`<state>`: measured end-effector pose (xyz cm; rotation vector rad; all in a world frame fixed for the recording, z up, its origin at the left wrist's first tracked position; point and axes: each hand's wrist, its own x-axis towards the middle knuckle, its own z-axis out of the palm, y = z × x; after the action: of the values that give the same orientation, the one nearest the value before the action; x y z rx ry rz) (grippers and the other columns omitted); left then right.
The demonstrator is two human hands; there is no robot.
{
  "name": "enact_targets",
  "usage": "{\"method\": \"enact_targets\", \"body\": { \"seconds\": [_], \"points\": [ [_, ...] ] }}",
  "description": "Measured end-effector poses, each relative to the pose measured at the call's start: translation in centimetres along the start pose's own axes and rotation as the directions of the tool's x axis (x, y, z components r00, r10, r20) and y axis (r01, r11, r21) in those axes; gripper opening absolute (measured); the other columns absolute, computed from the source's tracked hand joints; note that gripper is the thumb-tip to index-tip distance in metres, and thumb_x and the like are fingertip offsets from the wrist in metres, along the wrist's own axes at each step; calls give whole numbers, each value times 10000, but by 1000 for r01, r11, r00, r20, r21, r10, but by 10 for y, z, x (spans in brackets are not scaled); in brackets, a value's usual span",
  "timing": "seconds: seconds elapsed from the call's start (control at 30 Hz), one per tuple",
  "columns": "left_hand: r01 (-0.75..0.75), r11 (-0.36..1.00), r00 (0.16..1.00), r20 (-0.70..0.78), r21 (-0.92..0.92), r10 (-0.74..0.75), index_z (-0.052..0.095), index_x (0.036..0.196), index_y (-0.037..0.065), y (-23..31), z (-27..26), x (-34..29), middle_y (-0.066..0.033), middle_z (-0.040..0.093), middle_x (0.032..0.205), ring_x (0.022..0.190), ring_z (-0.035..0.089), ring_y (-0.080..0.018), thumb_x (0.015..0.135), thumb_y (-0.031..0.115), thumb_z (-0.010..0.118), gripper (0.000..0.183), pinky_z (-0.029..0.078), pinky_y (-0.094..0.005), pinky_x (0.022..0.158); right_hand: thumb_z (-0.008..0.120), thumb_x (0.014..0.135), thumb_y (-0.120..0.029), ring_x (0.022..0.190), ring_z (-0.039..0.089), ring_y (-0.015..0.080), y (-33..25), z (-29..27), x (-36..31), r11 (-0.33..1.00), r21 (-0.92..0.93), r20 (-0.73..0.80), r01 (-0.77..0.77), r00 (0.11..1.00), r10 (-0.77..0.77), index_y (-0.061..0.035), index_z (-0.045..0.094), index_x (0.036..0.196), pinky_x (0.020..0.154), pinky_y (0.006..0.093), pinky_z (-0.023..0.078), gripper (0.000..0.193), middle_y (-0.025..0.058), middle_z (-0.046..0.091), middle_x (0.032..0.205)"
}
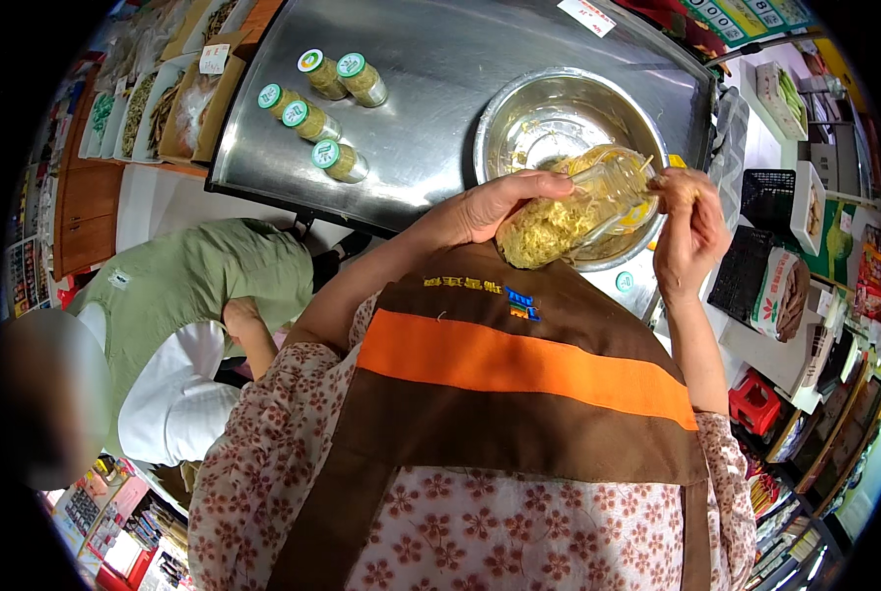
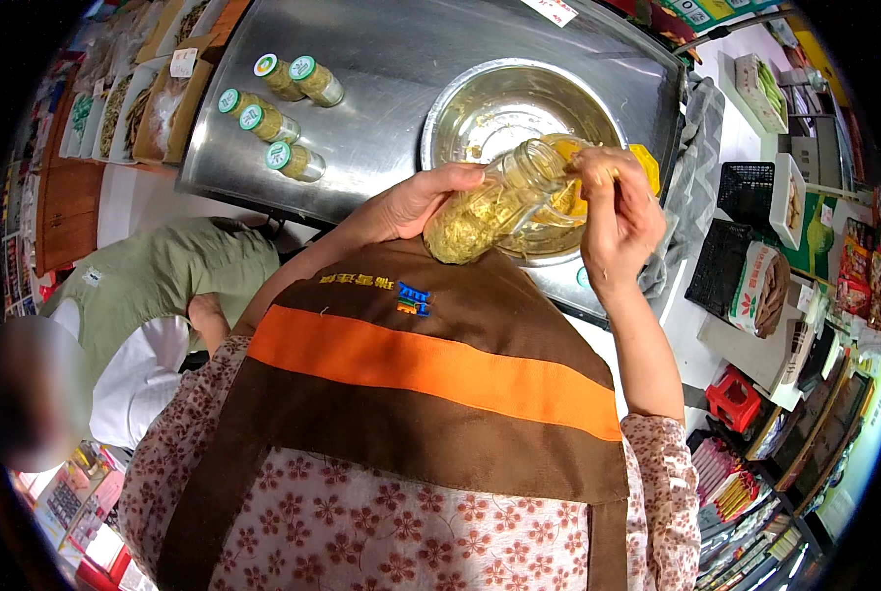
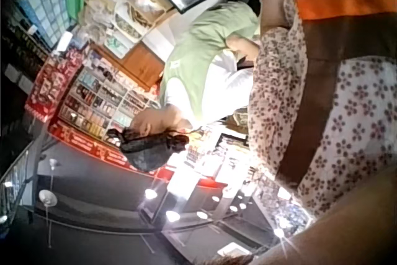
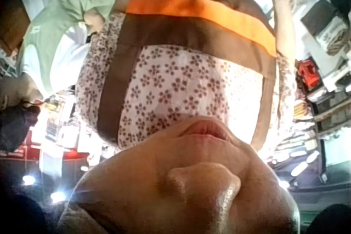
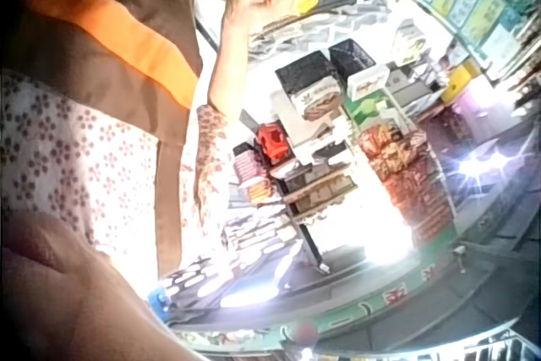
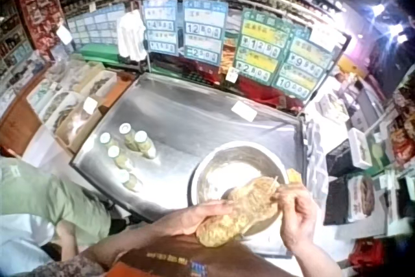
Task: The person scoops a yellow-green paste from a large metal bowl into small glass jars using chopsticks. The person repeatedly packs the paste into each jar, then places the filled jar on the counter and picks up an empty one to continue the process.
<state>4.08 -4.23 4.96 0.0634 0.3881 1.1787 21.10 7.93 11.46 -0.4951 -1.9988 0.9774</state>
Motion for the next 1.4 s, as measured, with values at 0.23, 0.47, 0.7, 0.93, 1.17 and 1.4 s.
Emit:
{"method": "enact_targets", "body": {
  "seconds": [0.23,0.47,0.7,0.93,1.17,1.4],
  "points": [
    [-12,999,1000,-9,52,13,486,1237,-36,3,-9,1,-154,605,1140,1015,620,-209,881,270,593,482,517,-337,889,503,965,-153,668,559,116,5,-27,29,807,456,103,-375,923,371,33,577,937,615,237,459,203,120,616,890],
    [-16,1000,1000,-1,22,16,484,1235,-38,4,-5,1,-161,619,1109,977,638,-211,881,274,597,485,540,-332,855,506,956,-103,683,589,148,0,-31,22,900,339,52,-273,961,272,63,576,973,618,266,483,181,133,625,872],
    [25,998,999,-21,-53,-26,453,1254,-37,2,-15,6,-189,611,1099,973,636,-248,896,275,569,489,546,-365,844,548,943,-121,615,516,78,16,-11,13,856,300,153,-420,907,392,21,608,915,553,200,401,156,54,624,798],
    [22,999,1000,-19,25,-22,437,1273,-33,2,-13,6,-189,588,1143,986,629,-245,881,279,581,521,537,-379,855,532,953,-151,654,576,103,12,-19,30,883,287,120,-372,928,352,31,607,931,614,228,471,199,64,631,793],
    [-1,1000,1000,8,29,1,414,1287,-39,-5,-21,6,-210,586,1124,997,618,-265,904,293,543,522,515,-396,887,523,951,-103,627,574,106,10,-15,12,890,271,168,-365,929,330,43,600,931,593,226,471,166,89,636,811],
    [-99,979,994,73,180,87,358,1324,-39,-4,-17,6,-180,541,1207,1066,586,-252,921,239,525,517,504,-360,895,509,957,-120,649,601,131,8,-21,27,851,416,118,-322,947,300,45,594,907,628,254,502,192,100,635,812]
  ]
}}
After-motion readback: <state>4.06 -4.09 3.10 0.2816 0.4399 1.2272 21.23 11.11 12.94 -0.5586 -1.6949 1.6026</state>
